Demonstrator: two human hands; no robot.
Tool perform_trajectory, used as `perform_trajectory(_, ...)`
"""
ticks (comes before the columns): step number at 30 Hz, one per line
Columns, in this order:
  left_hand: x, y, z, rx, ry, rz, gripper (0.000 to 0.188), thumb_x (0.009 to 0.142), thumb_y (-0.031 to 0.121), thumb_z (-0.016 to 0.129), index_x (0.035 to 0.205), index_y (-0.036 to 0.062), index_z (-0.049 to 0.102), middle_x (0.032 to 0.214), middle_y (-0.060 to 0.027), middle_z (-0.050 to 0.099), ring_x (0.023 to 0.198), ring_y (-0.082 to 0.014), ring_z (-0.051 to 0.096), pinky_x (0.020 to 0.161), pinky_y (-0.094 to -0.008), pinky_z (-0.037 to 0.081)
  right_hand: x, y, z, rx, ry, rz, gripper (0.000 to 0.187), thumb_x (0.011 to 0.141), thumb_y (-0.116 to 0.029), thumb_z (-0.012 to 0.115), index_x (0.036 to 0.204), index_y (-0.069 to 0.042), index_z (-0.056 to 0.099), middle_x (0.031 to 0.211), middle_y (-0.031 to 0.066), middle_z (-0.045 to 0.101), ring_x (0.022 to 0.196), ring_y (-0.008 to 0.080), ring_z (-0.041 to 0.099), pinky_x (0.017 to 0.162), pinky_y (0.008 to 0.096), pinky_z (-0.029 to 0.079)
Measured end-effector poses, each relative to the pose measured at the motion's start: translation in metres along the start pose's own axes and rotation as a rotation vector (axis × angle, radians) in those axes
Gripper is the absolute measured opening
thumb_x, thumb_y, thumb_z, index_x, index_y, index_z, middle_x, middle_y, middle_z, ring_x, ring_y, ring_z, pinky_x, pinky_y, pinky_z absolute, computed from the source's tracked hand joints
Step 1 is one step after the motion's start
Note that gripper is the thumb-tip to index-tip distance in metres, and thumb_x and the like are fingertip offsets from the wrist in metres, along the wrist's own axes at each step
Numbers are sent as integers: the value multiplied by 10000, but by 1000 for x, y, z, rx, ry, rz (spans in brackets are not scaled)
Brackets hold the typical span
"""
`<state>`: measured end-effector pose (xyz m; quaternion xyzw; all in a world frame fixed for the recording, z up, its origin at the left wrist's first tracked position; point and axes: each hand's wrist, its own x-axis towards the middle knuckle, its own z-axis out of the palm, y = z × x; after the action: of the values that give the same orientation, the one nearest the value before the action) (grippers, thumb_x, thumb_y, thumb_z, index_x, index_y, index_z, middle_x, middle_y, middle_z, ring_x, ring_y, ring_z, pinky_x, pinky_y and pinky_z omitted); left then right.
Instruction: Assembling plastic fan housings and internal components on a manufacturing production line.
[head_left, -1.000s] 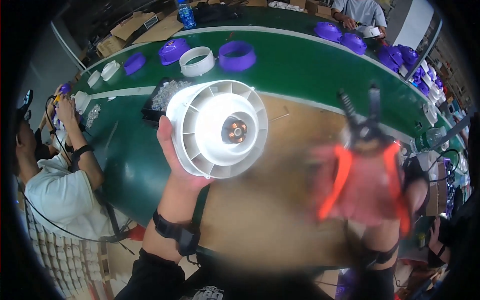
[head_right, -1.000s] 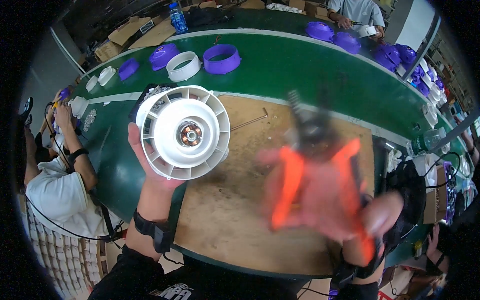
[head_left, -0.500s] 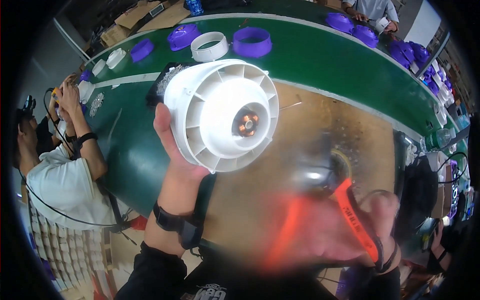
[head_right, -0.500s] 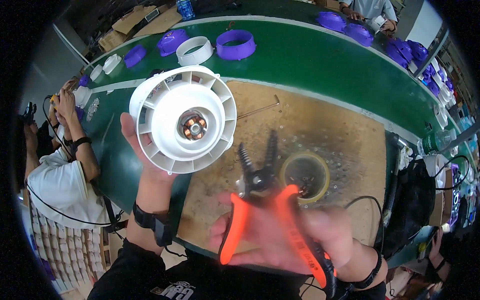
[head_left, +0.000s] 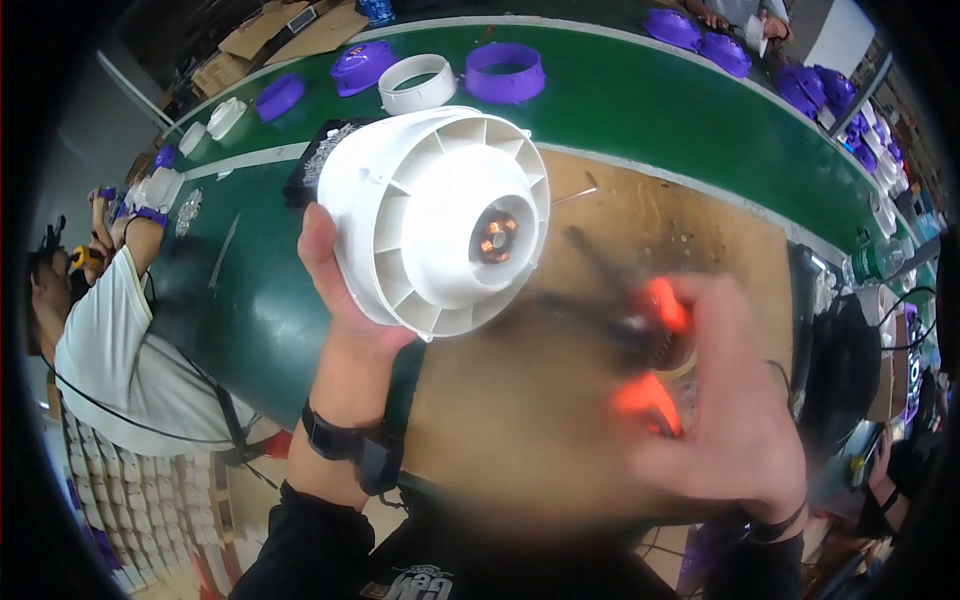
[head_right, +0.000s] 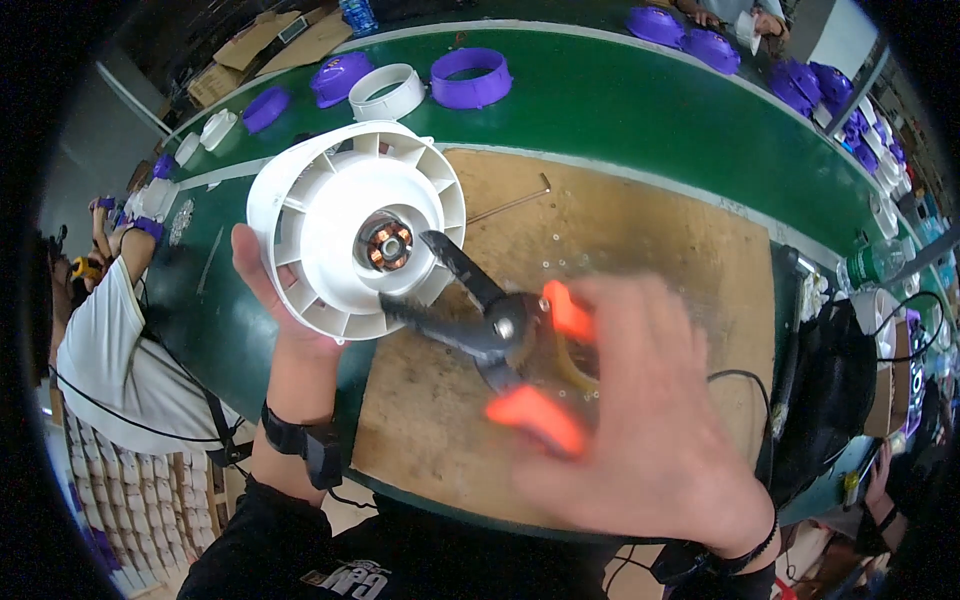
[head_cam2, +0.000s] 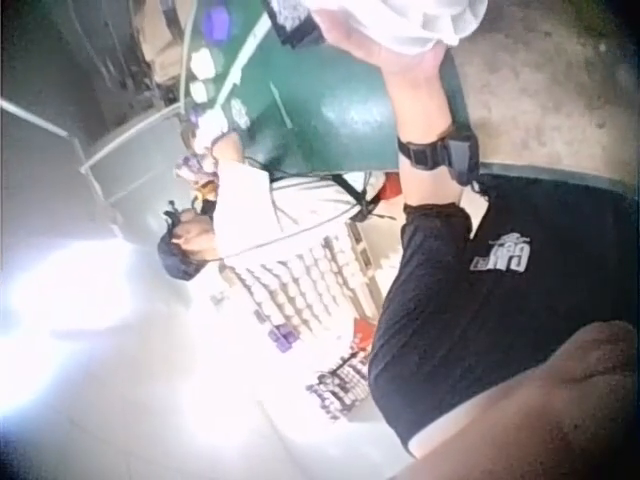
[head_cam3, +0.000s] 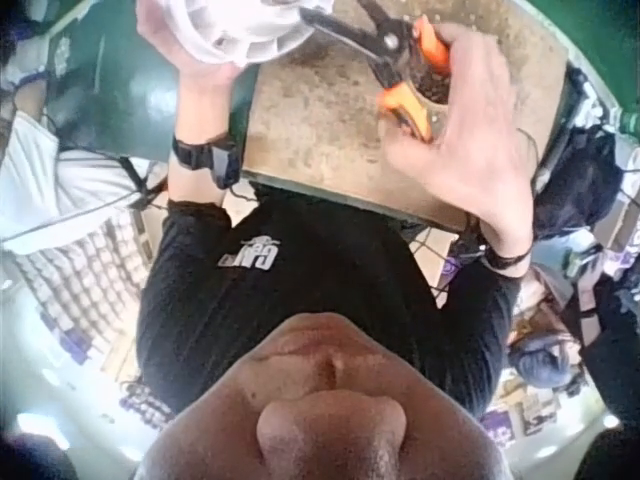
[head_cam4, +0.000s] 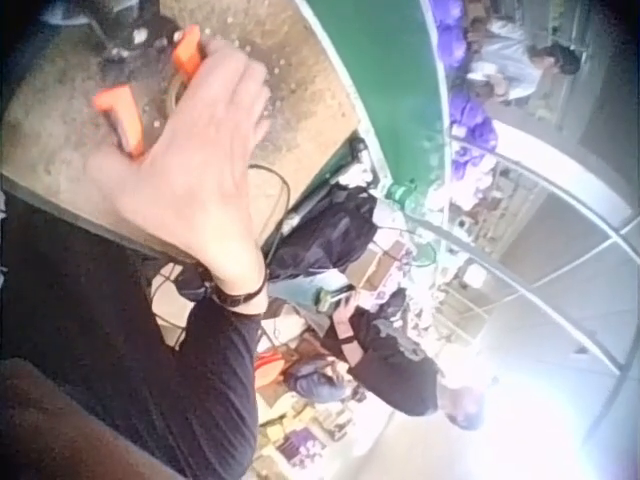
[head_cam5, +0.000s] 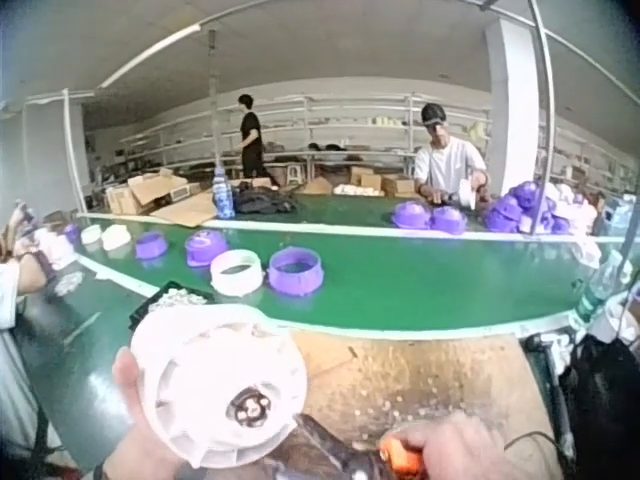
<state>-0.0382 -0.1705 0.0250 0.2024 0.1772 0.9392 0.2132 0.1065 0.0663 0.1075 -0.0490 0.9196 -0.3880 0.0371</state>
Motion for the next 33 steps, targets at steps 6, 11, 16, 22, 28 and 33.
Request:
perform_trajectory(6,-3,-7,4,358,63,34,1008,748,619,670,1480,33,299,1470,-190,400,1317,-370,442,1066,-525,417,5,10,5,-245,163,-66,652,606,-157,751,1201,-31,517,1055,151,521,992,335,513,881,395,421)
perform_trajectory(11,-4,-10,2,534,123,50,1148,682,794,560,1504,50,259,1505,-213,339,1348,-391,407,1088,-552,395,3,16,7,-270,161,-79,664,630,-208,747,1222,-27,505,1079,168,505,1031,359,488,904,428,405)
perform_trajectory(16,-10,-12,6,405,92,49,1003,710,539,752,1469,39,328,1444,-180,442,1298,-374,466,1062,-549,421,4,18,11,-339,165,-100,709,657,-281,729,1271,-30,480,1102,188,482,1064,386,457,928,471,383)
perform_trajectory(22,-16,-13,3,488,135,54,1037,707,620,699,1491,73,297,1467,-171,413,1314,-369,449,1073,-532,414,3,19,14,-468,249,-118,664,696,-330,731,1248,-27,521,1103,191,483,1029,376,480,920,453,389)
perform_trajectory(28,-11,-18,11,569,178,88,1061,702,669,633,1511,97,255,1491,-174,372,1331,-370,427,1076,-536,408,3,15,14,-474,284,-99,619,692,-342,718,1205,-43,544,1026,148,512,977,334,501,863,439,391)
perform_trajectory(33,-9,-17,15,608,218,124,1080,705,743,553,1519,105,244,1518,-191,327,1338,-396,418,1079,-555,411,6,12,11,-471,210,-63,609,661,-361,718,1162,-66,537,981,127,519,938,318,497,826,440,378)
